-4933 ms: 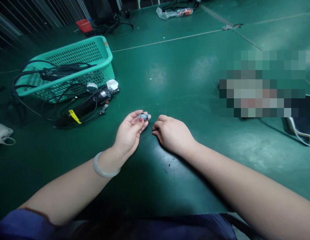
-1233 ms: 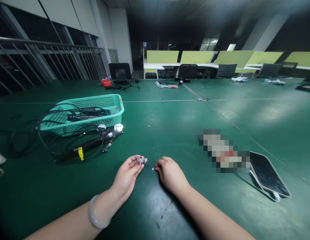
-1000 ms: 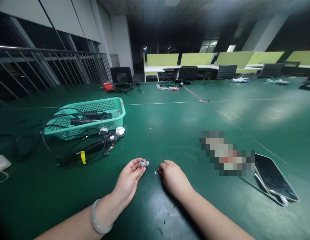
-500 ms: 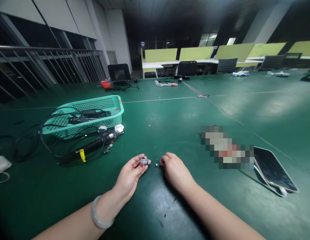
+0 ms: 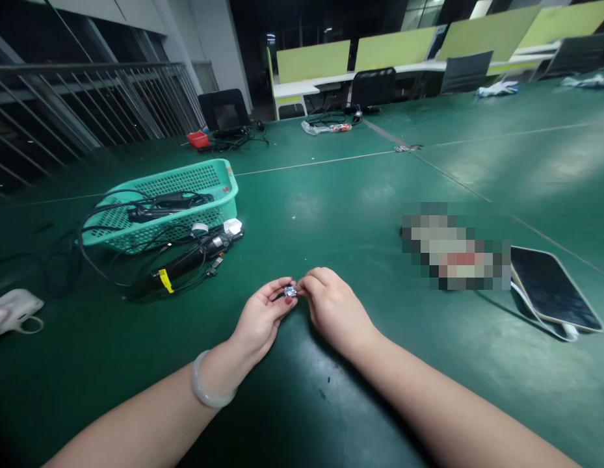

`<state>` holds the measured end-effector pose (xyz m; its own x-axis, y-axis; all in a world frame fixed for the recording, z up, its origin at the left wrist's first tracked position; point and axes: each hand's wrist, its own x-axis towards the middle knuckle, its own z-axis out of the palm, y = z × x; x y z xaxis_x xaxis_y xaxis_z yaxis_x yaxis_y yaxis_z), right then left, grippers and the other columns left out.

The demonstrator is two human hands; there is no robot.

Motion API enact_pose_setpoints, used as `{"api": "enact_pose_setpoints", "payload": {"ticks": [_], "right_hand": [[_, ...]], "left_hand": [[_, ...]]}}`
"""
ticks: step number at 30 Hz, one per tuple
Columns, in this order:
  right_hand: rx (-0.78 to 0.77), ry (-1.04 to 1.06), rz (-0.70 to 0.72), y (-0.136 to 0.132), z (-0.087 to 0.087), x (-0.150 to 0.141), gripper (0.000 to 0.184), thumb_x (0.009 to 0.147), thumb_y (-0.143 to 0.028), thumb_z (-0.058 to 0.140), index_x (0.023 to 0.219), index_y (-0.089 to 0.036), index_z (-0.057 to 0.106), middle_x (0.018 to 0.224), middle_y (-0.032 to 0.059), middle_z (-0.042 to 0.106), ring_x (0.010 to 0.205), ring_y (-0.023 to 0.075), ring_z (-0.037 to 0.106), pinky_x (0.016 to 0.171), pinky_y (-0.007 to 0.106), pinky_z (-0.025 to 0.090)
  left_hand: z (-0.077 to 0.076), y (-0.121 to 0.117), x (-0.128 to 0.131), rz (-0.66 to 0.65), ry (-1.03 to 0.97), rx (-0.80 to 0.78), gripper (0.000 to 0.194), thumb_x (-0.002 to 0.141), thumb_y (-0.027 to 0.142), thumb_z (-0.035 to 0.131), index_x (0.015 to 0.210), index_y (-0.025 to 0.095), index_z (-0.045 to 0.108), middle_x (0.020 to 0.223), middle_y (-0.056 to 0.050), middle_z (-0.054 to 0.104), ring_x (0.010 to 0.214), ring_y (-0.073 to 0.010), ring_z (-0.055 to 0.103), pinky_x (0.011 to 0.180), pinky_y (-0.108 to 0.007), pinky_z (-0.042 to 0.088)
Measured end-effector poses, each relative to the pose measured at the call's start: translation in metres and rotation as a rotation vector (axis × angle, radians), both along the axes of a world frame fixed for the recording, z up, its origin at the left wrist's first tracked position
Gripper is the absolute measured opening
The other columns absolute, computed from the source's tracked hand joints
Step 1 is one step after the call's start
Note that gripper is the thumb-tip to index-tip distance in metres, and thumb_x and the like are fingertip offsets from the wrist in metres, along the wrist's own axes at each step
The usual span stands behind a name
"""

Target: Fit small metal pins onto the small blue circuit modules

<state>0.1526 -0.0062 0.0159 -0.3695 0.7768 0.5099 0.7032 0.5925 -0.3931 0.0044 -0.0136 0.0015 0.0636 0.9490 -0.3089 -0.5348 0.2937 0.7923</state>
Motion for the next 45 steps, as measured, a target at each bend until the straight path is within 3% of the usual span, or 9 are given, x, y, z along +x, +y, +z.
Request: {"api": "enact_pose_setpoints", "payload": {"ticks": [10, 17, 22, 26, 31, 33, 35, 40, 45], "right_hand": [[-0.032, 0.004, -0.022, 0.001, 0.001, -0.001, 0.019, 0.089, -0.014, 0.046, 0.082, -0.018, 0.063, 0.083, 0.0071, 0.065, 0.078, 0.0184, 0.061, 0.074, 0.032, 0.053], [-0.023, 0.141, -0.077, 0.003, 0.001, 0.003, 0.019, 0.090, -0.017, 0.046, 0.089, -0.018, 0.066, 0.088, 0.0069, 0.068, 0.082, 0.0170, 0.064, 0.076, 0.031, 0.053], [-0.167, 0.207, -0.111, 0.014, -0.013, 0.014, 0.019, 0.089, -0.022, 0.049, 0.088, -0.018, 0.067, 0.090, 0.0062, 0.069, 0.083, 0.0169, 0.065, 0.080, 0.032, 0.052], [-0.299, 0.234, -0.123, 0.021, -0.023, 0.020, 0.018, 0.087, -0.024, 0.052, 0.085, -0.017, 0.069, 0.089, 0.0063, 0.070, 0.085, 0.0178, 0.065, 0.082, 0.034, 0.051], [-0.340, 0.264, -0.108, 0.024, -0.027, 0.020, 0.018, 0.085, -0.025, 0.053, 0.084, -0.019, 0.069, 0.089, 0.0062, 0.070, 0.085, 0.0184, 0.064, 0.082, 0.034, 0.051], [-0.343, 0.266, -0.103, 0.024, -0.028, 0.020, 0.018, 0.085, -0.025, 0.052, 0.084, -0.019, 0.069, 0.089, 0.0060, 0.070, 0.085, 0.0186, 0.064, 0.082, 0.034, 0.051], [-0.350, 0.263, -0.104, 0.024, -0.028, 0.020, 0.018, 0.085, -0.025, 0.052, 0.085, -0.019, 0.069, 0.090, 0.0058, 0.070, 0.085, 0.0186, 0.064, 0.083, 0.034, 0.051], [-0.336, 0.259, -0.112, 0.025, -0.032, 0.022, 0.017, 0.085, -0.024, 0.052, 0.088, -0.020, 0.068, 0.092, 0.0054, 0.069, 0.086, 0.0185, 0.064, 0.082, 0.034, 0.051], [-0.330, 0.250, -0.124, 0.025, -0.032, 0.023, 0.017, 0.084, -0.022, 0.053, 0.092, -0.019, 0.068, 0.093, 0.0053, 0.070, 0.084, 0.0181, 0.064, 0.081, 0.034, 0.051]], "left_hand": [[0.005, -0.001, 0.002, -0.011, -0.033, -0.026, 0.030, 0.060, 0.003, 0.075, 0.088, 0.013, 0.068, 0.090, -0.004, 0.069, 0.083, -0.0110, 0.064, 0.093, -0.031, 0.047], [0.003, 0.000, -0.001, 0.005, -0.073, -0.056, 0.021, 0.074, 0.006, 0.065, 0.094, 0.014, 0.068, 0.095, -0.006, 0.069, 0.089, -0.0124, 0.067, 0.095, -0.031, 0.049], [0.009, -0.002, -0.012, 0.120, -0.102, -0.094, 0.018, 0.079, 0.006, 0.059, 0.095, 0.012, 0.067, 0.096, -0.007, 0.069, 0.094, -0.0140, 0.068, 0.094, -0.028, 0.052], [0.019, -0.011, -0.044, 0.277, -0.019, -0.148, 0.019, 0.080, 0.002, 0.054, 0.090, 0.010, 0.068, 0.091, -0.007, 0.069, 0.084, -0.0111, 0.069, 0.089, -0.023, 0.055], [0.016, -0.036, -0.115, 0.442, 0.347, -0.160, 0.020, 0.079, 0.004, 0.055, 0.092, 0.012, 0.068, 0.096, -0.007, 0.070, 0.084, -0.0117, 0.068, 0.092, -0.027, 0.054], [0.013, -0.046, -0.139, 0.414, 0.566, -0.143, 0.020, 0.078, 0.015, 0.061, 0.096, 0.014, 0.068, 0.101, -0.007, 0.069, 0.088, -0.0137, 0.068, 0.095, -0.031, 0.052], [0.013, -0.052, -0.154, 0.323, 0.813, -0.136, 0.032, 0.076, 0.028, 0.066, 0.105, 0.015, 0.066, 0.101, -0.008, 0.070, 0.091, -0.0173, 0.068, 0.096, -0.037, 0.051], [0.021, -0.053, -0.158, 0.057, 1.560, 0.092, 0.029, 0.077, 0.040, 0.058, 0.094, 0.021, 0.072, 0.107, -0.008, 0.069, 0.095, -0.0240, 0.066, 0.091, -0.040, 0.050], [0.024, -0.049, -0.151, -0.088, 1.751, 0.236, 0.032, 0.081, 0.041, 0.051, 0.099, 0.023, 0.071, 0.099, -0.007, 0.072, 0.096, -0.0250, 0.065, 0.089, -0.037, 0.049]]}}
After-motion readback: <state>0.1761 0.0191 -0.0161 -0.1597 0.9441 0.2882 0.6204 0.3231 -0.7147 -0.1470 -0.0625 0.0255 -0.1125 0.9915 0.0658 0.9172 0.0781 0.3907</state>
